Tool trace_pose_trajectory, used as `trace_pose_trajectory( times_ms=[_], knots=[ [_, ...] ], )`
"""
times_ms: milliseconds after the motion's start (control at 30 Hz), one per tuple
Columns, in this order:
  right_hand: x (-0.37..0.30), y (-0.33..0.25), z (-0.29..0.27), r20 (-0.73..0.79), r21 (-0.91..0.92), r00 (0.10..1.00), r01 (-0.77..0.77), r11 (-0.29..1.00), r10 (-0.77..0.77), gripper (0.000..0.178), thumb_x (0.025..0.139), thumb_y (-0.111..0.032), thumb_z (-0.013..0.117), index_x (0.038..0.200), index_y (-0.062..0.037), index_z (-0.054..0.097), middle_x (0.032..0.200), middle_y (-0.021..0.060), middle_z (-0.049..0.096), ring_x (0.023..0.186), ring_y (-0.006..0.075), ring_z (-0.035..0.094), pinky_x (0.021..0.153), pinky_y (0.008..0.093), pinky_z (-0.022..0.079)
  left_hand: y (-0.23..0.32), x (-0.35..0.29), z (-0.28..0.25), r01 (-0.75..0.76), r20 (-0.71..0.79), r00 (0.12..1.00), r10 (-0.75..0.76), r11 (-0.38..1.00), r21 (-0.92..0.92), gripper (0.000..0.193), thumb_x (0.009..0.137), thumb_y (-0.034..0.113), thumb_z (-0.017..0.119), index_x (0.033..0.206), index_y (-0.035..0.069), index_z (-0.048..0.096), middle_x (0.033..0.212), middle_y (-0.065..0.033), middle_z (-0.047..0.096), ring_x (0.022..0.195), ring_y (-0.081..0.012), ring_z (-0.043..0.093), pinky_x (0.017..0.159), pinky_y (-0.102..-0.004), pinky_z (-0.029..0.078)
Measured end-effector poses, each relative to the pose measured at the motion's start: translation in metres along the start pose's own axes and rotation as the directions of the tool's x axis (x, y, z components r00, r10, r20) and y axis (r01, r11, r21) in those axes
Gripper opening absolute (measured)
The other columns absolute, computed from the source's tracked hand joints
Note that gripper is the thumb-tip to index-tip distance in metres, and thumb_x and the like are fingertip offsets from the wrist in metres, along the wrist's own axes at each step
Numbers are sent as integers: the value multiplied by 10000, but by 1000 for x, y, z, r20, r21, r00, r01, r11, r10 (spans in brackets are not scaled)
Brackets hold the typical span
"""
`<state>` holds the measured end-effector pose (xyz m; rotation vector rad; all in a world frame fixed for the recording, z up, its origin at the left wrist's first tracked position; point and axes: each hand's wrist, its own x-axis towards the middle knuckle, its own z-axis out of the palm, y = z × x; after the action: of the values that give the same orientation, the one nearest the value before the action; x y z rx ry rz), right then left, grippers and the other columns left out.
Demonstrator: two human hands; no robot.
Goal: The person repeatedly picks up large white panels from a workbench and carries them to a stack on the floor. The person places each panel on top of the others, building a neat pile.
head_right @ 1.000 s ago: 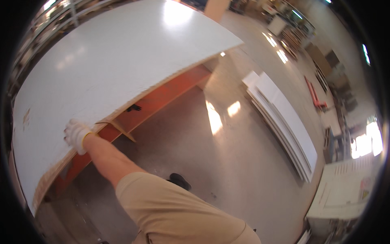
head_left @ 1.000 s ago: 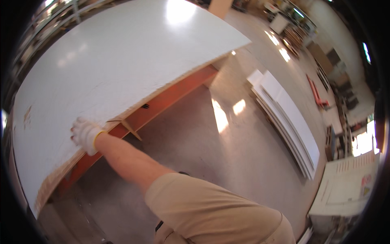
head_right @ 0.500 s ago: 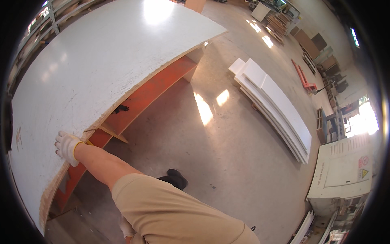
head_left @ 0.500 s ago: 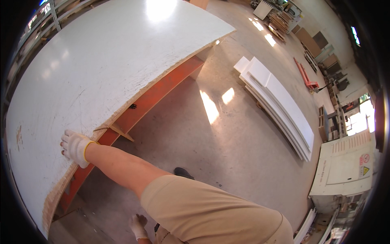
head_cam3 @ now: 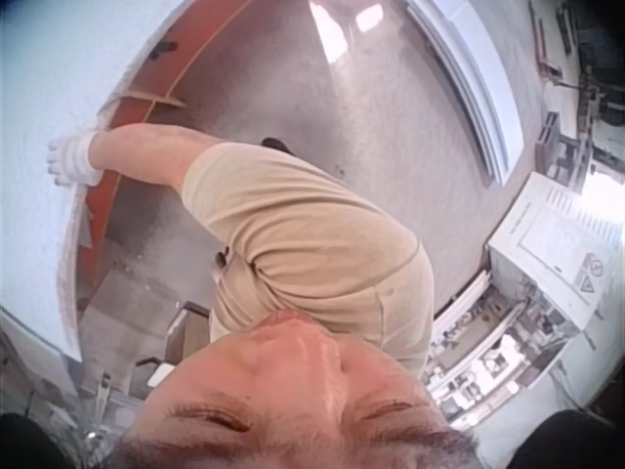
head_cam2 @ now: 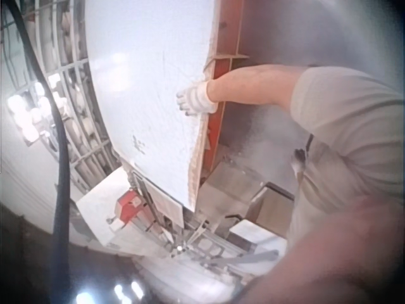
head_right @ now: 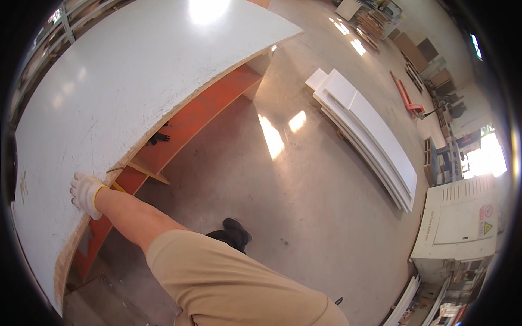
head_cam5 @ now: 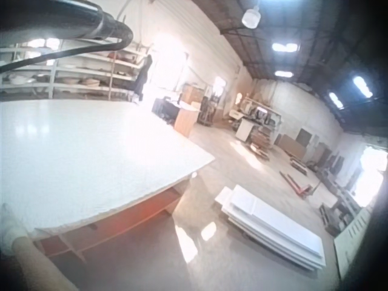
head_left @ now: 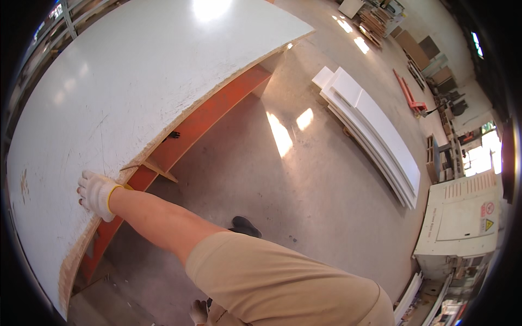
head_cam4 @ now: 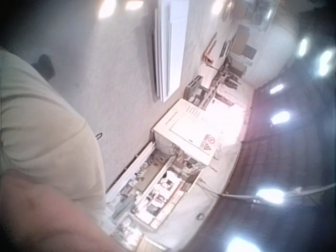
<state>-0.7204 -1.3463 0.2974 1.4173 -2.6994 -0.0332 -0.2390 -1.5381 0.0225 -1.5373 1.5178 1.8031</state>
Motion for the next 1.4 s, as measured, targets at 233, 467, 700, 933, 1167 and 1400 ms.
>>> trace_pose_trajectory(
  times_ms=[233, 467, 700, 933, 1167, 1400],
  knots=[
    [1, 0, -2, 2, 1, 1000, 2, 1000, -2, 615, 863, -440, 692, 1428, -204, 638, 1454, 24, 598, 1365, 225, 478, 1162, 429, 289, 25, 17, 25, -42, 91, 995, 38, 998, 49, 226, 985, 236, 584, 1027, 21, 638, 786, -93, 632, 644, -261, 616, 595, -418, 524],
    [7, -5, -5, -9, 9, 1000, 5, 1000, -5, 630, 851, -433, 702, 1430, -193, 637, 1465, 31, 593, 1373, 232, 475, 1174, 425, 282, 14, 56, 2, 38, 204, 979, -13, 992, -121, 152, 974, 179, 561, 880, 60, 555, 670, -37, 479, 539, -226, 522, 478, -361, 413],
    [-6, 2, 7, -42, 14, 999, -28, 1000, 28, 643, 840, -411, 711, 1436, -183, 633, 1481, 44, 589, 1405, 239, 458, 1192, 421, 269, 12, 5, 15, -8, 29, 1000, 8, 1000, -13, 158, 929, 106, 559, 791, 73, 490, 649, -38, 396, 511, -218, 467, 437, -353, 354],
    [11, 5, -9, 77, 82, 997, 18, 996, -24, 652, 828, -364, 720, 1439, -160, 626, 1494, 79, 576, 1412, 273, 458, 1220, 435, 284, -4, 19, 15, -130, 185, 976, 115, 989, 71, 130, 952, 148, 581, 875, 50, 542, 699, -89, 533, 552, -252, 529, 501, -393, 441],
    [5, 25, -3, -35, 55, 999, -7, 998, 9, 639, 937, -254, 558, 1548, -73, 511, 1653, 131, 435, 1577, 286, 297, 1317, 429, 176, -9, 18, 36, -120, 26, 992, 124, 986, -112, 354, 1030, 319, 639, 1142, -18, 637, 947, -141, 740, 825, -273, 733, 770, -384, 612],
    [10, -10, -22, 129, -23, 992, -3, 1000, 6, 955, 820, -359, 767, 1616, -21, 363, 1697, 186, 321, 1600, 333, 221, 1337, 444, 111, -41, -57, 32, -167, -175, 968, 178, 983, 80, 404, 1021, 364, 618, 1114, -20, 703, 934, -120, 733, 795, -219, 706, 745, -358, 566]
  ],
)
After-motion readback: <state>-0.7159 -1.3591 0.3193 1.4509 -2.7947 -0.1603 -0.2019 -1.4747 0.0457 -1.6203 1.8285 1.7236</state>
